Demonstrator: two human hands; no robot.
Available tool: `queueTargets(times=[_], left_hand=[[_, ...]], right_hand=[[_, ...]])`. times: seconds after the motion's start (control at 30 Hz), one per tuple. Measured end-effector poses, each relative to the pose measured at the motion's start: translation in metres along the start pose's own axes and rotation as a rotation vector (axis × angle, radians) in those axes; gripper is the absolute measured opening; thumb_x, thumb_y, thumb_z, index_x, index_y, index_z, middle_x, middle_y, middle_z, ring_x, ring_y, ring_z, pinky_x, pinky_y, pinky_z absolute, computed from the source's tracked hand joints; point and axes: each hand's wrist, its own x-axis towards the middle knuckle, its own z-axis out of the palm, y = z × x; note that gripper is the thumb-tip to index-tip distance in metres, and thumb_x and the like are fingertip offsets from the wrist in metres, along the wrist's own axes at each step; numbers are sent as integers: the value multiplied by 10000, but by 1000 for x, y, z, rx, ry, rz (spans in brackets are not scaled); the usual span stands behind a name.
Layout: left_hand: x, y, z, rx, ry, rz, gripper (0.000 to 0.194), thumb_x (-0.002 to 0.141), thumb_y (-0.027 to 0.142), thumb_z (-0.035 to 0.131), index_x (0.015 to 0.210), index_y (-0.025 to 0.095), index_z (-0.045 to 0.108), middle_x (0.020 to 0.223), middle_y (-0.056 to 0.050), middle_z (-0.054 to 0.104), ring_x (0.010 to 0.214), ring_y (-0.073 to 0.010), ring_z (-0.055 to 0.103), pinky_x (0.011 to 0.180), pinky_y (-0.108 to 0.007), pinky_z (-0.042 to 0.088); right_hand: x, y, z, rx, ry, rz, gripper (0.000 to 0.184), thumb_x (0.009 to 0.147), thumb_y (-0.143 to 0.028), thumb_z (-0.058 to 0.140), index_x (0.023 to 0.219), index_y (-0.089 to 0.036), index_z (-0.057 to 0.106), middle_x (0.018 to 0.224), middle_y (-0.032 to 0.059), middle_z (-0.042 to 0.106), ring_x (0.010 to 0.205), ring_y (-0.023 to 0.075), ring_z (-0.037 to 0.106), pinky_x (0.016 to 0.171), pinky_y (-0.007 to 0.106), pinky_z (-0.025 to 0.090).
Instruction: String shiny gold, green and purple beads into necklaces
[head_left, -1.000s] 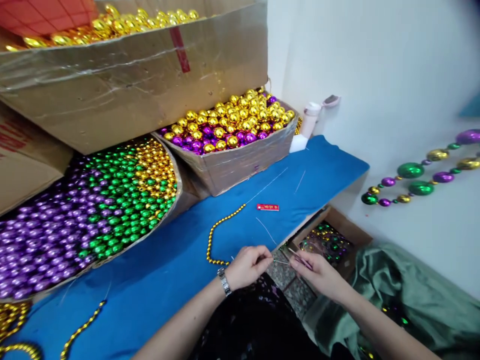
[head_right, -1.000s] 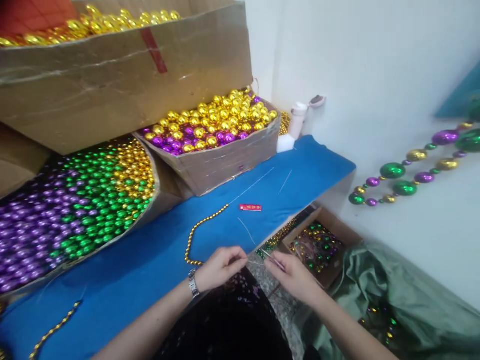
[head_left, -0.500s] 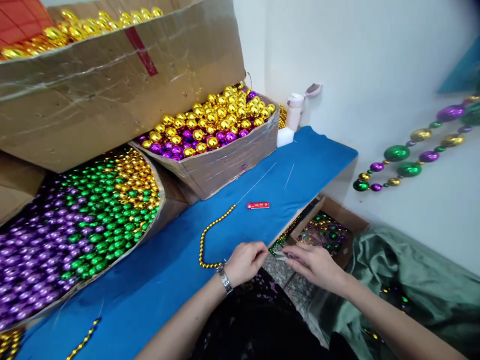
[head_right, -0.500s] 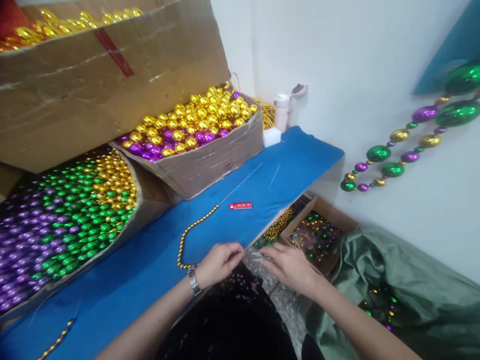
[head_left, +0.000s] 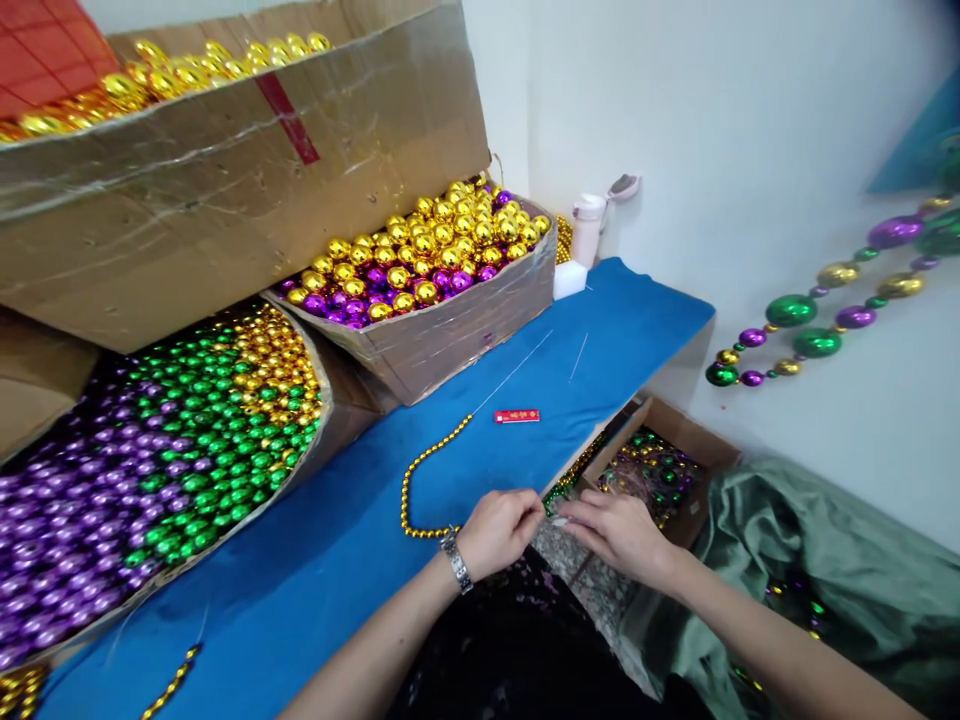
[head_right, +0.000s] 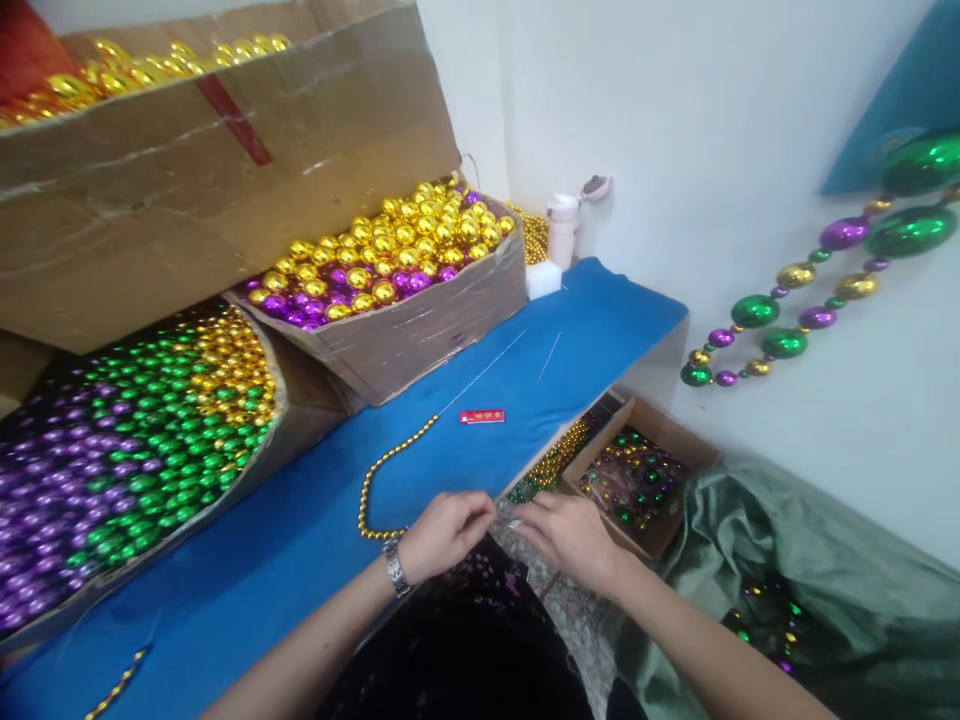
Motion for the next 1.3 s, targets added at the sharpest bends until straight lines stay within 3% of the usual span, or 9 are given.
queueTargets(times=[0.1, 0.23, 0.33, 0.47, 0.73, 0.9, 1.07, 1.23, 1.3], left_hand=[[-5, 0, -6, -75, 58, -29, 206, 869, 254, 442, 774, 189, 614, 737, -4, 642, 703, -140, 579, 650, -227, 389], [-13, -4, -19, -357, 278, -174, 211, 840, 334, 509, 777, 167, 620, 771, -19, 599, 647, -121, 537, 611, -230, 400], [-18, -9, -25, -728, 387, -336, 252, 797, 400, 573, 798, 150, 607, 636, 26, 483, 454, -53, 354, 439, -197, 285], [-25, -15, -29, -1048, 466, -389, 251, 753, 383, 646, 790, 137, 612, 516, 77, 310, 441, -39, 209, 408, -187, 178], [-37, -20, -34, -1259, 561, -435, 232, 751, 361, 664, 829, 147, 624, 562, 76, 291, 461, -32, 198, 407, -184, 152], [-43, -16, -33, -1329, 621, -391, 203, 757, 343, 660, 818, 154, 613, 563, 73, 304, 449, -29, 230, 401, -184, 167], [-52, -14, -30, -1292, 738, -364, 207, 743, 330, 675, 800, 141, 616, 682, 15, 492, 502, -38, 364, 455, -195, 288], [-59, -12, -28, -1239, 802, -365, 216, 738, 327, 684, 819, 130, 647, 631, 31, 471, 457, -14, 270, 424, -191, 195], [-62, -11, -27, -1213, 827, -349, 215, 736, 324, 687, 825, 131, 658, 607, 38, 451, 461, -18, 268, 423, -193, 192]], right_hand=[[2, 7, -6, -24, 15, -21, 312, 950, -418, 344, 1085, -317, 607, 812, 10, 616, 749, 140, 607, 627, 215, 404], [22, 22, -22, -90, 72, -39, 352, 948, -444, 339, 1202, -311, 543, 978, 41, 589, 817, 140, 589, 684, 224, 428], [52, 29, -30, -169, 101, -73, 374, 930, -486, 359, 1218, -328, 537, 1013, 52, 562, 855, 152, 561, 710, 237, 432], [91, 37, -31, -294, 82, -148, 344, 894, -518, 430, 1158, -354, 577, 970, 33, 585, 908, 165, 533, 750, 249, 432], [140, 102, -53, -573, 129, 30, 288, 915, -287, 497, 1173, -161, 517, 1097, 71, 565, 967, 190, 562, 831, 398, 468], [159, 118, -65, -594, 108, -43, 176, 895, -243, 536, 1016, -126, 586, 1013, 48, 601, 943, 176, 579, 833, 389, 475], [156, 84, -70, -488, 187, -88, 152, 884, -107, 497, 997, -121, 598, 1025, 86, 618, 952, 205, 580, 828, 395, 467], [110, -16, -52, -237, 240, -216, 250, 957, -242, 384, 1165, -208, 519, 1077, 52, 608, 968, 125, 573, 832, 224, 460], [91, -53, -44, 65, 248, -297, 232, 958, -255, 389, 1141, -247, 531, 1023, 18, 610, 925, 98, 577, 810, 187, 456]])
